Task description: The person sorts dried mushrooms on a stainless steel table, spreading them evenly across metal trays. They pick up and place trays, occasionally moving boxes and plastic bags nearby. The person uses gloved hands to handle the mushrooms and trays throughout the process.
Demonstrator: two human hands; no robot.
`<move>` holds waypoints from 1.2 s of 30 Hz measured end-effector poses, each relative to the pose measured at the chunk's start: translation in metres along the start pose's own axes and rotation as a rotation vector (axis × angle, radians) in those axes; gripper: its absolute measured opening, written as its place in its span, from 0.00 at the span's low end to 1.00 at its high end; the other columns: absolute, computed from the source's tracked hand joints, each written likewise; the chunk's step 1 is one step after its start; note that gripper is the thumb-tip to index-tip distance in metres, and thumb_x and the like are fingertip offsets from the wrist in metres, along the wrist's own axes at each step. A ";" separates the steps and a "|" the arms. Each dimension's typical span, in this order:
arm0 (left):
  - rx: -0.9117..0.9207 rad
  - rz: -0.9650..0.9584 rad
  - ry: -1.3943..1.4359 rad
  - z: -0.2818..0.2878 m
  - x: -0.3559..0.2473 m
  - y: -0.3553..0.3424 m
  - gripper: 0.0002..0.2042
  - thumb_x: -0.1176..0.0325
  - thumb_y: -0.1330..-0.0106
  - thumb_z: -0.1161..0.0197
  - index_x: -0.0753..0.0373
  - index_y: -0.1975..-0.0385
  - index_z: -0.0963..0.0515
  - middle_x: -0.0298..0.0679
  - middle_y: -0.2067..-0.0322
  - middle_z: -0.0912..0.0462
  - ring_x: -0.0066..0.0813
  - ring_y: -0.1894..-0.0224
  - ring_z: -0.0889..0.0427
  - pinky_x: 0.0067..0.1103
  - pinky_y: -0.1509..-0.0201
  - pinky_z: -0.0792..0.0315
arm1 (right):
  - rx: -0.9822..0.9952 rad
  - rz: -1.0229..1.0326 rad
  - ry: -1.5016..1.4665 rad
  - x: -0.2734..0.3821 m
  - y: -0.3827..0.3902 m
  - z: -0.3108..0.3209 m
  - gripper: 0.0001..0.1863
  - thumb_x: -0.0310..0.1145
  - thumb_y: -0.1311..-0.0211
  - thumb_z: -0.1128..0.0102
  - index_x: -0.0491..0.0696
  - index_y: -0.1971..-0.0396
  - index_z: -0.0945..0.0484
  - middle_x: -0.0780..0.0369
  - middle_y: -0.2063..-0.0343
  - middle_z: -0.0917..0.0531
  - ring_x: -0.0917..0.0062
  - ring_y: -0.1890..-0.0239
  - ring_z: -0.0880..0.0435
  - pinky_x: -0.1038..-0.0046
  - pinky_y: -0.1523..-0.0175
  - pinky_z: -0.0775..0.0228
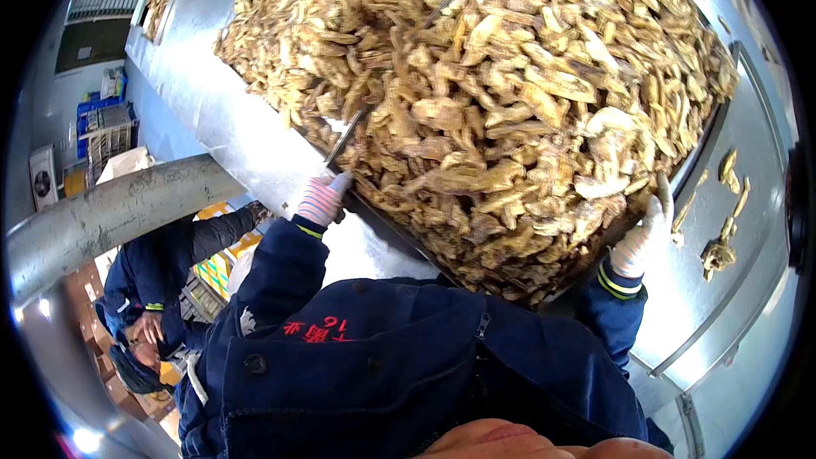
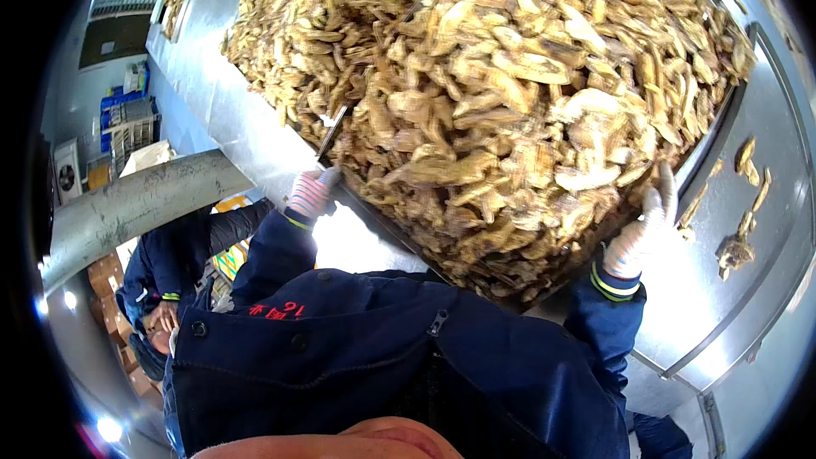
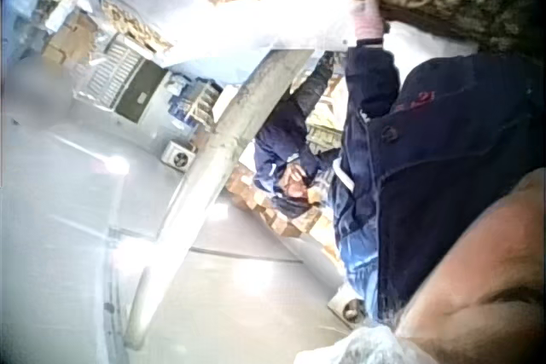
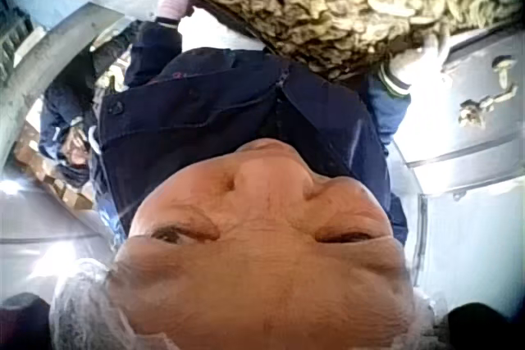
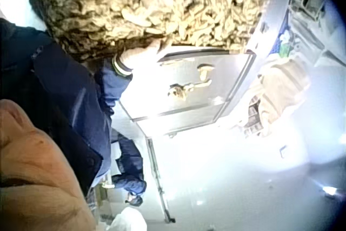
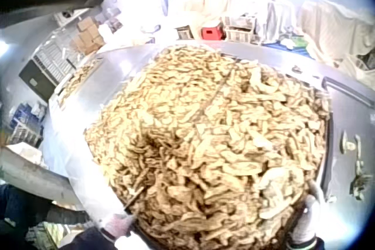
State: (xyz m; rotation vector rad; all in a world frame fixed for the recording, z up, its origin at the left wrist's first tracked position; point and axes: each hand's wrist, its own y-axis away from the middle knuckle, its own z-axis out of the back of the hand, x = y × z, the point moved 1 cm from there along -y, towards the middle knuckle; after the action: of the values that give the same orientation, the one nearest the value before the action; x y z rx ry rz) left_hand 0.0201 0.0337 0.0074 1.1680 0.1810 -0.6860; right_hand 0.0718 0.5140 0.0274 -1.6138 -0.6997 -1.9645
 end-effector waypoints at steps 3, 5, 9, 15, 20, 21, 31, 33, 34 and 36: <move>-0.085 -0.038 -0.038 0.001 0.014 -0.008 0.22 0.52 0.35 0.41 0.69 0.78 0.24 0.41 0.92 0.28 0.30 0.93 0.30 0.24 0.90 0.37 | 0.065 -0.115 -0.097 -0.004 0.003 0.004 0.23 0.31 0.38 0.52 0.38 0.45 0.27 0.58 0.54 0.22 0.77 0.52 0.28 0.76 0.42 0.41; -0.143 -0.069 -0.059 -0.004 0.011 -0.014 0.24 0.49 0.35 0.44 0.69 0.77 0.23 0.44 0.91 0.26 0.31 0.93 0.30 0.25 0.89 0.37 | 0.061 0.123 0.004 -0.004 -0.002 0.005 0.21 0.31 0.39 0.51 0.39 0.47 0.26 0.54 0.50 0.23 0.69 0.45 0.29 0.71 0.37 0.44; -0.207 -0.036 0.012 -0.006 0.003 -0.034 0.25 0.48 0.36 0.46 0.67 0.80 0.21 0.44 0.90 0.24 0.35 0.91 0.27 0.27 0.87 0.35 | 0.020 0.228 -0.027 -0.027 -0.027 0.013 0.24 0.31 0.37 0.49 0.39 0.42 0.31 0.52 0.40 0.30 0.66 0.37 0.34 0.66 0.31 0.49; -0.122 -0.079 -0.019 -0.005 -0.007 -0.016 0.23 0.50 0.34 0.47 0.66 0.80 0.23 0.47 0.90 0.25 0.36 0.95 0.31 0.29 0.90 0.38 | 0.022 0.292 -0.129 -0.037 -0.065 0.022 0.31 0.32 0.33 0.52 0.38 0.33 0.48 0.49 0.34 0.41 0.63 0.31 0.44 0.66 0.28 0.57; -0.194 -0.160 -0.060 -0.001 0.020 -0.032 0.21 0.51 0.36 0.42 0.66 0.78 0.23 0.43 0.91 0.26 0.33 0.93 0.30 0.28 0.88 0.37 | -0.036 0.229 -0.267 -0.037 -0.056 0.013 0.35 0.42 0.35 0.49 0.38 0.34 0.44 0.51 0.33 0.41 0.64 0.30 0.46 0.65 0.27 0.60; -0.184 -0.088 0.021 -0.011 0.005 -0.017 0.21 0.51 0.37 0.40 0.66 0.80 0.23 0.42 0.91 0.27 0.31 0.93 0.30 0.27 0.87 0.36 | -0.038 0.224 -0.291 -0.040 -0.057 0.012 0.35 0.42 0.36 0.49 0.38 0.34 0.44 0.51 0.33 0.41 0.65 0.30 0.46 0.65 0.27 0.61; -0.464 -0.227 0.078 0.004 0.010 -0.041 0.20 0.53 0.36 0.41 0.63 0.83 0.26 0.39 0.89 0.26 0.31 0.90 0.28 0.27 0.87 0.36 | 0.018 0.241 -0.283 -0.056 -0.038 0.014 0.30 0.42 0.34 0.51 0.37 0.38 0.37 0.53 0.37 0.34 0.69 0.35 0.37 0.68 0.29 0.53; -0.494 -0.235 0.033 0.001 0.022 -0.056 0.20 0.53 0.36 0.41 0.66 0.80 0.26 0.40 0.88 0.25 0.31 0.89 0.27 0.28 0.86 0.35 | 0.100 0.273 -0.134 -0.070 -0.044 -0.003 0.26 0.39 0.34 0.52 0.39 0.40 0.34 0.54 0.40 0.31 0.69 0.37 0.34 0.69 0.32 0.48; -0.432 -0.234 -0.050 0.018 -0.007 -0.071 0.22 0.51 0.36 0.42 0.68 0.77 0.26 0.42 0.86 0.24 0.32 0.90 0.27 0.27 0.87 0.36 | 0.088 0.252 -0.020 -0.083 -0.063 0.006 0.24 0.38 0.34 0.52 0.41 0.42 0.31 0.53 0.42 0.28 0.67 0.40 0.30 0.70 0.35 0.43; -0.492 -0.405 -0.197 0.019 -0.018 -0.096 0.22 0.49 0.35 0.44 0.67 0.72 0.25 0.41 0.82 0.23 0.35 0.83 0.24 0.30 0.81 0.32 | 0.098 0.343 -0.097 -0.036 -0.062 -0.008 0.27 0.39 0.35 0.47 0.44 0.39 0.34 0.51 0.41 0.29 0.64 0.39 0.31 0.68 0.35 0.43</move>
State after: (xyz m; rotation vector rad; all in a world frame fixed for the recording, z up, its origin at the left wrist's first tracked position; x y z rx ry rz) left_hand -0.0543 0.0033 -0.0517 0.5885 0.4016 -1.0381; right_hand 0.0306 0.5571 -0.0138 -1.6532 -0.5060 -1.5936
